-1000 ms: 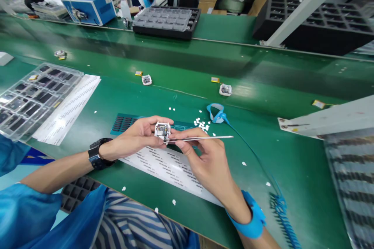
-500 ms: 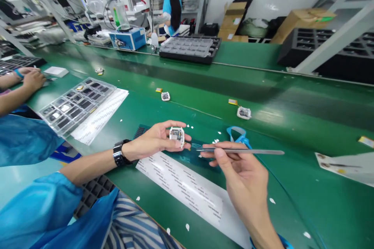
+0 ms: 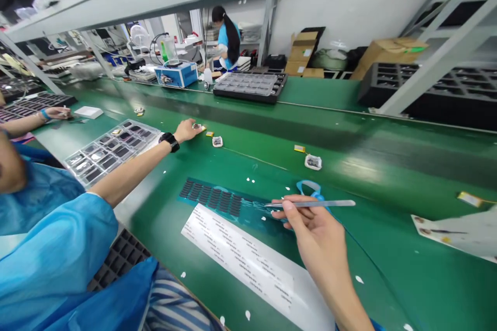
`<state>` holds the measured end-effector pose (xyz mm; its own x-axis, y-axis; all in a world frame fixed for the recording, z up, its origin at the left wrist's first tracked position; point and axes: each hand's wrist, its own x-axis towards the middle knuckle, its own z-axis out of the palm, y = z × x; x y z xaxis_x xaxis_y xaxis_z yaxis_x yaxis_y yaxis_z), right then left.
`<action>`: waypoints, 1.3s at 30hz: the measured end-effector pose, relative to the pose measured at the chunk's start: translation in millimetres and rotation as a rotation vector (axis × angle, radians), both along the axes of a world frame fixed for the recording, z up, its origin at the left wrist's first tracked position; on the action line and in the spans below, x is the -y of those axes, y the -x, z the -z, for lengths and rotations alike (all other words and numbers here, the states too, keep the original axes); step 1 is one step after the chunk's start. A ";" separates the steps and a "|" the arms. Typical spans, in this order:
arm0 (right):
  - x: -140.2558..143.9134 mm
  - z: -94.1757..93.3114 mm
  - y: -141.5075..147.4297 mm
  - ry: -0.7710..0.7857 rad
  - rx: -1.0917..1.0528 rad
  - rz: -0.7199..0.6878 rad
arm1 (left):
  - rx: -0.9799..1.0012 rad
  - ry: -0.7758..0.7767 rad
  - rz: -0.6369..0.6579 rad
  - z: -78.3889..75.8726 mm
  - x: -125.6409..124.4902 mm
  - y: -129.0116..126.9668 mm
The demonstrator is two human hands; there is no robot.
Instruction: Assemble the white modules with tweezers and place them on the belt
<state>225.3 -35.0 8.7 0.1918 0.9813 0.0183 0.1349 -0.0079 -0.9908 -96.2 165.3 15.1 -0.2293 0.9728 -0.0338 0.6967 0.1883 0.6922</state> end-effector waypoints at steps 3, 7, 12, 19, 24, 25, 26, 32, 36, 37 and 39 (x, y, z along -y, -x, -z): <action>-1.6 3.8 -1.9 -0.030 0.028 -0.024 | -0.195 -0.004 0.142 4.4 -4.4 -6.2; -2.9 9.5 -3.5 -0.069 0.055 -0.057 | -0.329 0.046 0.356 3.5 -10.7 -21.9; -1.9 18.0 -3.8 -0.104 0.081 -0.066 | -0.355 0.064 0.439 -3.6 -13.1 -29.7; 0.2 16.6 -6.4 -0.135 0.099 -0.038 | -0.140 -0.103 0.369 -14.6 10.8 -37.3; 4.3 12.2 -6.7 -0.233 0.265 -0.045 | 0.162 -0.106 0.430 -21.3 73.1 -65.0; 6.1 11.2 -5.3 -0.267 0.312 -0.053 | 0.333 -0.042 0.470 -21.1 89.4 -71.5; 8.4 10.3 -3.3 -0.303 0.366 -0.064 | 0.459 0.022 0.511 -20.2 105.5 -77.7; 24.0 10.3 12.2 -0.614 0.639 -0.169 | 0.579 0.226 0.621 -3.3 165.9 -101.7; 28.2 17.6 14.5 -0.742 0.787 -0.290 | 0.535 0.272 0.646 5.5 175.0 -104.6; 28.4 19.4 13.8 -0.748 0.831 -0.301 | 0.532 0.276 0.650 6.2 176.0 -104.6; 28.6 21.9 11.6 -0.763 0.896 -0.312 | 0.537 0.293 0.647 6.1 177.4 -104.4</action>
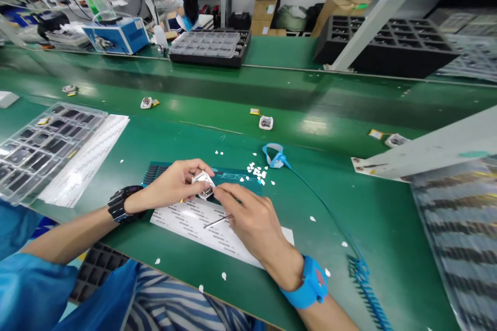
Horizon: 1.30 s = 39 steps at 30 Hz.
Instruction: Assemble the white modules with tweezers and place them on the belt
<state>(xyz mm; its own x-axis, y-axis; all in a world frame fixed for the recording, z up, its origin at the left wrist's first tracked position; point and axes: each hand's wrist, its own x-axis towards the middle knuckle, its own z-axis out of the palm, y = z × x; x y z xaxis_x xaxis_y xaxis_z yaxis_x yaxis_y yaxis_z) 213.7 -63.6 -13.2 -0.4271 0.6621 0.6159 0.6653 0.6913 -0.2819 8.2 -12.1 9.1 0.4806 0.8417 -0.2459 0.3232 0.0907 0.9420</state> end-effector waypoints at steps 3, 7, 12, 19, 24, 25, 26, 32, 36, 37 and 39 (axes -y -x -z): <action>0.1 1.2 -2.6 -0.031 0.038 -0.018 | 0.007 0.042 0.006 -1.2 0.7 0.2; 0.6 1.1 -1.9 -0.023 0.046 -0.030 | 0.026 0.079 0.026 -1.6 -0.5 0.7; -0.8 -1.3 2.5 0.051 -0.091 -0.049 | 0.023 0.061 0.040 -0.7 0.6 0.0; -5.0 -9.5 7.0 0.387 -0.357 0.020 | -0.017 -0.075 0.001 2.4 5.6 -0.8; -14.9 -5.4 -12.4 0.383 -0.353 0.219 | 0.014 -0.016 -0.048 4.3 2.2 0.8; -18.1 -3.0 -19.1 0.337 -0.301 0.262 | 0.029 0.003 -0.054 3.9 1.4 1.0; -21.1 -0.5 -25.8 0.306 -0.249 0.286 | 0.044 0.015 -0.058 3.5 0.7 1.2; -22.6 1.8 -36.0 0.160 -0.076 0.366 | 0.110 0.063 -0.057 3.3 0.3 0.9; -8.5 -9.0 -16.0 0.081 -0.145 0.205 | 0.148 0.108 -0.051 3.9 1.1 -0.4; -5.4 -10.2 -11.9 0.069 -0.141 0.166 | 0.154 0.120 -0.049 3.5 1.4 -0.7; -1.2 -10.2 -7.0 0.054 -0.121 0.094 | 0.165 0.141 -0.044 2.3 2.3 -1.2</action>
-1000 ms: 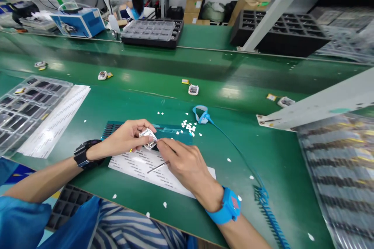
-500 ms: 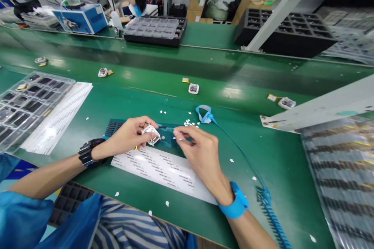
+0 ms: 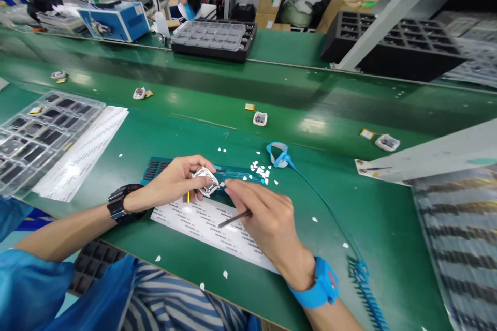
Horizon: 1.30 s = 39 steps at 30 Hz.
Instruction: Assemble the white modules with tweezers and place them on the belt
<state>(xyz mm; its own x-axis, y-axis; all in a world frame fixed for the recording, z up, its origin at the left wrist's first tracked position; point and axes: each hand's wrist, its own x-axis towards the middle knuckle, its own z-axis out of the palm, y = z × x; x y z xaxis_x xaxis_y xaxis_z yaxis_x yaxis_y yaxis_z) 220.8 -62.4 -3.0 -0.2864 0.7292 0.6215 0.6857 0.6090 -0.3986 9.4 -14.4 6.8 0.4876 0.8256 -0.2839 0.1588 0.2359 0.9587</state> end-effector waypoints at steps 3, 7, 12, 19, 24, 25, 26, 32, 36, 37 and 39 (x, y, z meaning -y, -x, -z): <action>1.7 2.5 1.2 -0.015 0.028 -0.051 | 0.013 0.022 0.024 -2.2 2.3 -0.3; 1.8 1.0 4.1 -0.074 0.048 0.011 | -0.007 -0.031 0.021 -2.0 7.9 -1.8; 4.7 -1.9 15.4 -0.107 -0.024 0.061 | 0.032 -0.057 -0.039 2.6 18.4 -7.6; 6.8 3.1 21.8 -0.073 -0.113 0.044 | 0.125 0.007 -0.086 0.9 25.4 -13.2; 6.0 1.6 21.7 0.003 -0.162 0.023 | 0.167 0.025 -0.102 0.2 24.6 -13.4; 5.6 1.0 21.5 0.029 -0.183 0.014 | 0.163 0.020 -0.099 0.5 24.5 -13.2; 5.1 0.4 21.3 0.054 -0.208 0.005 | 0.156 0.012 -0.096 0.9 24.5 -13.1; 3.1 1.5 21.0 0.104 -0.272 -0.032 | 0.077 -0.150 -0.075 4.6 25.1 -12.2; 4.9 4.8 21.7 0.027 -0.240 -0.028 | 0.019 -0.261 -0.082 6.4 26.8 -12.0; 5.5 5.6 22.0 0.010 -0.217 -0.022 | 0.015 -0.275 -0.086 6.4 27.2 -12.1; 6.5 6.4 22.5 -0.021 -0.169 -0.007 | 0.015 -0.287 -0.097 5.9 27.3 -12.7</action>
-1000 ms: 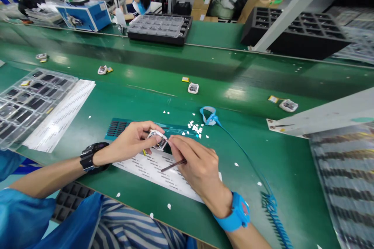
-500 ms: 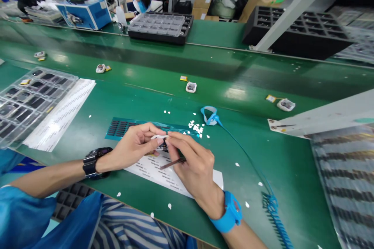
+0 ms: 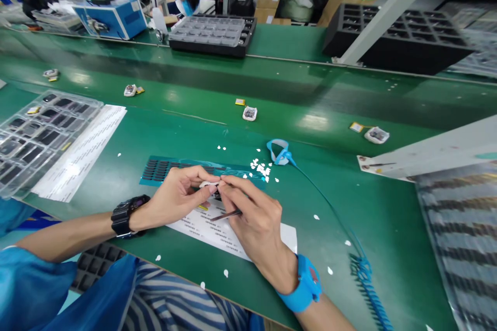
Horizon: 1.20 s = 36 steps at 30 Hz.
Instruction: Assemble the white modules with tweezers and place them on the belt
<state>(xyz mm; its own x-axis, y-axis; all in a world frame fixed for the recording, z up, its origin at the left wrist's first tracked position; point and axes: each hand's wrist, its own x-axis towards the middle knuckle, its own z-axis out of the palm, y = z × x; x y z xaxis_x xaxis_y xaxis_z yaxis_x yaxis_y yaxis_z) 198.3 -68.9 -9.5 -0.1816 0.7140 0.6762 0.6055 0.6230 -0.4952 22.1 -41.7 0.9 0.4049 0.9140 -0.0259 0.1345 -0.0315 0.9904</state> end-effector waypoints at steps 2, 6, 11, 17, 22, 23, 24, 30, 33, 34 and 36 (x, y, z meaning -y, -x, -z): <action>0.4 -0.7 0.5 -0.006 0.020 0.005 | 0.022 0.018 -0.021 -0.9 -0.6 -1.1; -0.3 -5.9 0.6 0.130 -0.081 -0.032 | 0.113 0.103 -0.071 -0.6 -2.1 -2.9; -2.6 -7.5 -0.9 0.540 -0.338 0.015 | 0.059 0.058 -0.105 2.6 -1.7 -1.2; -3.2 -8.3 3.3 0.605 -0.459 -0.067 | -0.060 -0.171 -0.138 3.4 1.3 0.1; 1.3 -7.9 8.2 0.493 -0.371 -0.019 | -0.047 -0.204 -0.155 8.0 2.5 -1.0; 1.8 -7.8 8.1 0.472 -0.341 -0.008 | -0.043 -0.168 -0.144 7.9 1.5 -0.9; 1.9 -7.9 7.5 0.457 -0.304 0.000 | -0.034 -0.110 -0.125 6.9 0.3 -0.7; -0.7 -11.1 3.3 0.142 -0.020 0.016 | 0.117 0.311 -0.027 -10.8 -5.5 0.0; -0.3 -9.2 2.2 0.029 0.083 0.010 | 0.136 0.327 -0.020 -14.0 -4.3 -1.1; 0.3 -8.0 1.5 0.022 0.115 0.013 | 0.137 0.322 -0.013 -13.2 -3.8 -1.5; 2.0 -5.1 -0.6 0.024 0.183 0.030 | 0.133 0.302 -0.005 -10.0 -2.9 -2.0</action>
